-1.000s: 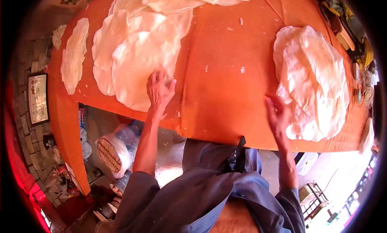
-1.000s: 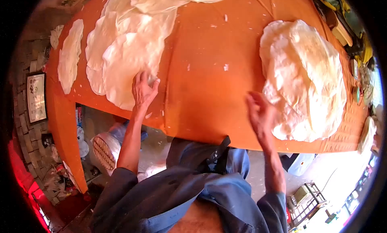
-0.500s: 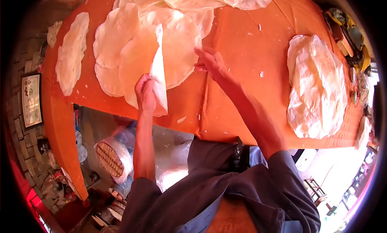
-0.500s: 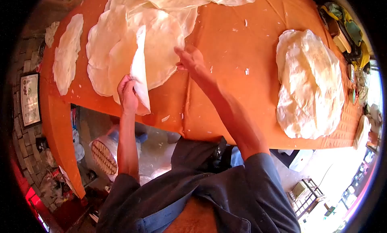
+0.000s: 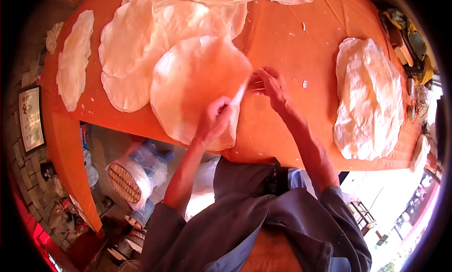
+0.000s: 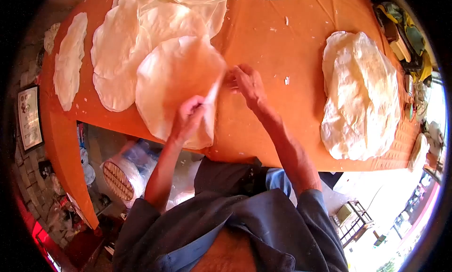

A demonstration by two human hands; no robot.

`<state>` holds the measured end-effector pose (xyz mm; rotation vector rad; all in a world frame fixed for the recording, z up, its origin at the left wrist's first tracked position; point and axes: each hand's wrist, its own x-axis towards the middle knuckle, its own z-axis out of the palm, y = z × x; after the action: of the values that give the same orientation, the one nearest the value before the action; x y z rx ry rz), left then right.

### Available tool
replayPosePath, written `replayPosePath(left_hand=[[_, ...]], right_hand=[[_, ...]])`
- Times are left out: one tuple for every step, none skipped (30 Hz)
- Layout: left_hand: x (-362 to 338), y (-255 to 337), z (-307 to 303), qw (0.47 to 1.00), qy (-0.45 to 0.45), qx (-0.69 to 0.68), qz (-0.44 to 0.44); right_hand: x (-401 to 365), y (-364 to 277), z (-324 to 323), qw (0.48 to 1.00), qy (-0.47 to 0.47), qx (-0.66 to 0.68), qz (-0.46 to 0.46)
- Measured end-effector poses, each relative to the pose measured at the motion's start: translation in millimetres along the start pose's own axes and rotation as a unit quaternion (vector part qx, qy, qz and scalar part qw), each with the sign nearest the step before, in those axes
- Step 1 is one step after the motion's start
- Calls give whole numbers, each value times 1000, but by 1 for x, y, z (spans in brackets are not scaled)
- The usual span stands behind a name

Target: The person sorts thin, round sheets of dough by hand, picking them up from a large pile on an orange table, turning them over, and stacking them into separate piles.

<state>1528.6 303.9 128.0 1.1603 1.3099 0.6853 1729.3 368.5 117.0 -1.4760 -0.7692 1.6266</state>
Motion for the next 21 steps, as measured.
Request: replayPosePath(left_hand=[[6,-2,16,997,32,-58,44],[7,-4,11,997,15,53,58],[9,10,10,995,3,80,66],[9,16,9,992,-9,106,73],[8,16,6,988,21,134,75],[10,18,0,982,55,163,82],[10,18,-10,973,90,193,85],[16,14,-26,963,140,203,113],[29,9,-48,949,188,210,143],[41,7,-73,909,235,295,177],[53,11,-99,877,266,362,173],[69,6,-123,845,298,415,156],[86,5,-145,818,317,455,151],[106,2,-164,802,326,475,159],[124,-5,-181,786,334,494,165],[137,-10,-188,770,338,514,169],[147,-8,-186,773,327,527,136],[158,-2,-183,774,317,538,103],[167,0,-180,775,305,549,69],[172,-5,-185,776,284,561,58],[179,-7,-196,776,263,572,50]], right_hand=[[5,2,-3,999,-8,-24,-33],[9,5,-4,997,-14,-47,-66],[11,6,3,997,-18,-37,-66],[12,6,10,997,-22,-27,-67],[16,5,22,999,1,-41,-32],[22,0,31,998,23,-56,-4],[21,-2,18,993,-99,0,-57],[18,-1,14,993,-99,-30,-49],[5,-24,14,992,-98,-62,-43],[-4,-46,11,990,-95,-96,-43],[-10,-59,-4,993,-88,-41,-71],[-17,-64,-27,993,-58,-34,-97],[-23,-69,-49,992,-28,-28,-122],[-23,-74,-72,985,24,-72,-157],[-25,-75,-92,984,46,-91,-149],[-26,-73,-111,982,71,-107,-135],[-23,-71,-133,980,77,-123,-136],[-19,-71,-152,977,84,-139,-139],[-23,-81,-166,972,91,-139,-165],[-28,-99,-187,964,90,-168,-187],[-34,-117,-215,941,120,-219,-227]])
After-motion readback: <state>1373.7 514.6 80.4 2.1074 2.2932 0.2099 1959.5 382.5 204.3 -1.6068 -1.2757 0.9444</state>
